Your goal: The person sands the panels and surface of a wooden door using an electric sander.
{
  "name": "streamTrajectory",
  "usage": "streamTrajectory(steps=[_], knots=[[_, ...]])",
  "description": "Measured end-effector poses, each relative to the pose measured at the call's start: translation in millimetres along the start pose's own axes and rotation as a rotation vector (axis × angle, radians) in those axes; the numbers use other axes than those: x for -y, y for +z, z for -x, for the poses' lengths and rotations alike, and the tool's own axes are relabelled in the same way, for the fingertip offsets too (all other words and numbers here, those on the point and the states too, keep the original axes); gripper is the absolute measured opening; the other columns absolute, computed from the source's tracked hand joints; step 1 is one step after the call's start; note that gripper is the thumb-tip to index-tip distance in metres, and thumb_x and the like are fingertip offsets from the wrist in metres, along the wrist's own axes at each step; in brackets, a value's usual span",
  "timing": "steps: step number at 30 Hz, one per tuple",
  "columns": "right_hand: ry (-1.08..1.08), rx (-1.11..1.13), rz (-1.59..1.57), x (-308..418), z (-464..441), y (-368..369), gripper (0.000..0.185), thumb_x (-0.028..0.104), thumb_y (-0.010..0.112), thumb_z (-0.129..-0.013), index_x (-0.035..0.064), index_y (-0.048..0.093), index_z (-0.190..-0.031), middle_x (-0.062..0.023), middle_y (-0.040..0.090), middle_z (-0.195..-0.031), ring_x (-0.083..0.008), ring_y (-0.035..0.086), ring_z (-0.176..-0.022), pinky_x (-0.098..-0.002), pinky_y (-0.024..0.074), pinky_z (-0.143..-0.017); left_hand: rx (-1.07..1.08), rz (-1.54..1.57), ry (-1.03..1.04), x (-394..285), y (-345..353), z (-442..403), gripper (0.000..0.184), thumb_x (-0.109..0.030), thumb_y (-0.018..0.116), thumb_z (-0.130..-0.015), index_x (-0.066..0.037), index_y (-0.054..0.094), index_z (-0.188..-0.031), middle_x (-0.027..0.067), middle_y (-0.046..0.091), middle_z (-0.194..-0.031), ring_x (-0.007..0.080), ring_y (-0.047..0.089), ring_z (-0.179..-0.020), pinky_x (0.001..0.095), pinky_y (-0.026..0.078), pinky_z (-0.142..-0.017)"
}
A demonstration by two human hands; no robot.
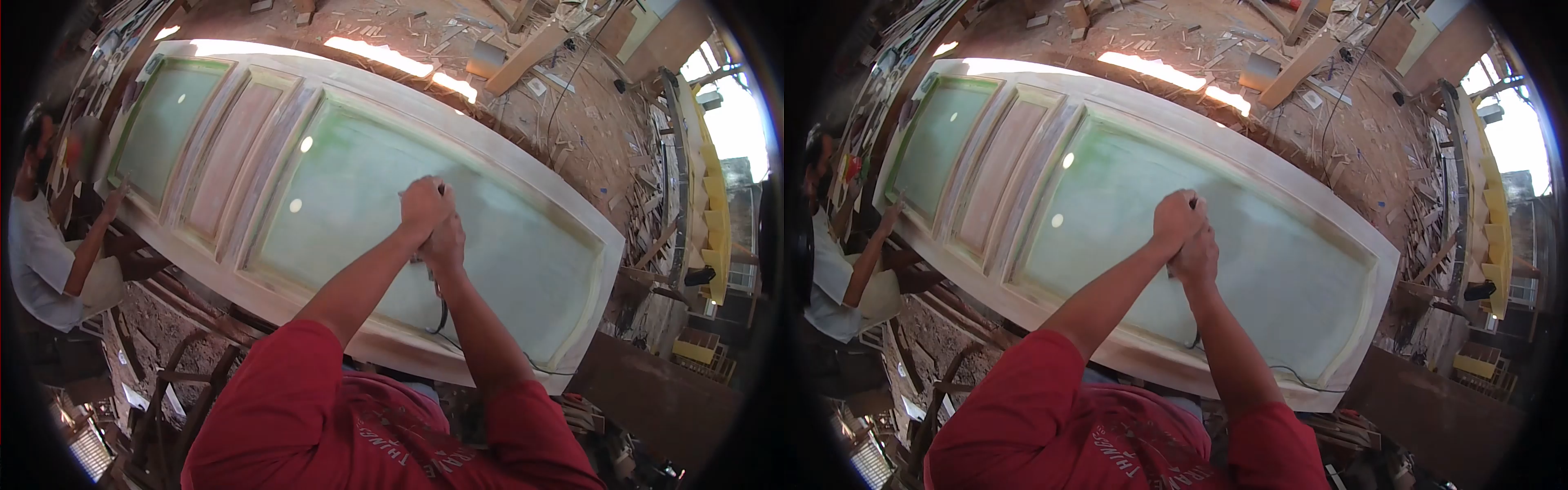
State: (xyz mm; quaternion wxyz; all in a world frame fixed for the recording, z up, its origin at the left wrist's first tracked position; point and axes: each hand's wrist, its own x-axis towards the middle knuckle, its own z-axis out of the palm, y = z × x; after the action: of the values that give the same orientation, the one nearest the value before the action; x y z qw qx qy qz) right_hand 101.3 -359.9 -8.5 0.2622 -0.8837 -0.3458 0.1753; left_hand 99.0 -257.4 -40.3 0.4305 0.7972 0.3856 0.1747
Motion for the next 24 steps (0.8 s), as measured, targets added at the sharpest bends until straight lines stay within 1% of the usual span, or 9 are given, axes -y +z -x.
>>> streamTrajectory(steps=[4, 7, 10, 13, 16, 19, 20, 22, 24], knots=[[-0.051, -0.078, 0.018, 10, -51, 8, 0.07, 0.029, 0.084, -0.088, 0.0048, 0.053, -0.146, -0.021, 0.064, -0.138, -0.0459, 0.063, -0.123, -0.0547, 0.0553, -0.102, -0.037, 0.006, 0.008, 4, -12, -56, 0.034, -0.034, 0.066, -0.096, -0.002, 0.074, -0.087, 0.0231, 0.075, -0.089, 0.0457, 0.073, -0.084, 0.0549, 0.059, -0.08], [0.006, -0.038, -0.022, 10, -80, 10, 0.069, 0.03, 0.083, -0.088, 0.0032, 0.053, -0.143, -0.0216, 0.065, -0.136, -0.0463, 0.063, -0.122, -0.0547, 0.056, -0.102, -0.071, 0.001, -0.024, 0, -18, -76, 0.034, -0.034, 0.066, -0.096, -0.002, 0.074, -0.087, 0.0239, 0.075, -0.086, 0.0465, 0.073, -0.082, 0.055, 0.059, -0.079], [0.026, 0.017, 0.007, 5, -77, 2, 0.066, 0.03, 0.083, -0.089, 0.0027, 0.054, -0.141, -0.0224, 0.064, -0.138, -0.0459, 0.063, -0.124, -0.0542, 0.0565, -0.103, -0.086, 0.003, -0.046, -6, -15, -69, 0.034, -0.033, 0.065, -0.096, -0.002, 0.074, -0.087, 0.0246, 0.074, -0.086, 0.047, 0.073, -0.082, 0.055, 0.059, -0.079], [-0.053, -0.038, 0.07, -8, -44, -5, 0.07, 0.03, 0.084, -0.088, 0.0046, 0.052, -0.144, -0.0209, 0.063, -0.137, -0.0451, 0.062, -0.125, -0.0532, 0.056, -0.103, -0.055, 0.01, -0.033, -13, -1, -41, 0.034, -0.033, 0.064, -0.097, -0.002, 0.073, -0.086, 0.0248, 0.074, -0.087, 0.047, 0.072, -0.083, 0.0554, 0.058, -0.079], [-0.031, -0.061, 0.02, -20, 7, -17, 0.073, 0.029, 0.084, -0.087, 0.0062, 0.051, -0.148, -0.0185, 0.062, -0.136, -0.0439, 0.059, -0.126, -0.0531, 0.0551, -0.103, -0.017, 0.009, -0.016, -20, 13, 6, 0.035, -0.033, 0.063, -0.097, -0.002, 0.071, -0.084, 0.0245, 0.073, -0.088, 0.0464, 0.072, -0.086, 0.0558, 0.057, -0.081], [-0.05, -0.01, 0.131, -56, 61, -13, 0.074, 0.028, 0.084, -0.087, 0.0069, 0.05, -0.15, -0.0166, 0.062, -0.135, -0.043, 0.057, -0.127, -0.0534, 0.0543, -0.103, -0.048, 0.003, 0.031, -24, 35, 64, 0.033, -0.033, 0.063, -0.097, -0.003, 0.07, -0.084, 0.0232, 0.073, -0.09, 0.0456, 0.071, -0.089, 0.0566, 0.057, -0.082], [-0.031, -0.006, 0.127, -61, 83, -15, 0.074, 0.028, 0.084, -0.087, 0.0069, 0.05, -0.15, -0.0167, 0.061, -0.136, -0.0428, 0.057, -0.128, -0.0534, 0.0543, -0.102, -0.068, 0.002, 0.05, -24, 41, 86, 0.033, -0.032, 0.063, -0.096, -0.003, 0.07, -0.083, 0.0227, 0.073, -0.091, 0.0453, 0.07, -0.089, 0.0568, 0.056, -0.082], [0.006, -0.002, 0.107, -68, 121, -17, 0.074, 0.029, 0.084, -0.088, 0.0067, 0.05, -0.15, -0.0171, 0.061, -0.137, -0.0424, 0.057, -0.128, -0.0535, 0.0543, -0.102, -0.001, 0.022, 0.039, -27, 44, 124, 0.03, -0.031, 0.063, -0.096, -0.004, 0.069, -0.084, 0.0208, 0.073, -0.093, 0.0446, 0.07, -0.09, 0.056, 0.056, -0.083], [0.052, 0.005, 0.058, -71, 157, -19, 0.075, 0.03, 0.084, -0.088, 0.0065, 0.05, -0.15, -0.0175, 0.061, -0.138, -0.0422, 0.057, -0.128, -0.0535, 0.0543, -0.102, 0.0, 0.025, 0.049, -26, 47, 160, 0.029, -0.03, 0.064, -0.095, -0.004, 0.068, -0.084, 0.0199, 0.072, -0.092, 0.0447, 0.069, -0.09, 0.0554, 0.056, -0.084]])
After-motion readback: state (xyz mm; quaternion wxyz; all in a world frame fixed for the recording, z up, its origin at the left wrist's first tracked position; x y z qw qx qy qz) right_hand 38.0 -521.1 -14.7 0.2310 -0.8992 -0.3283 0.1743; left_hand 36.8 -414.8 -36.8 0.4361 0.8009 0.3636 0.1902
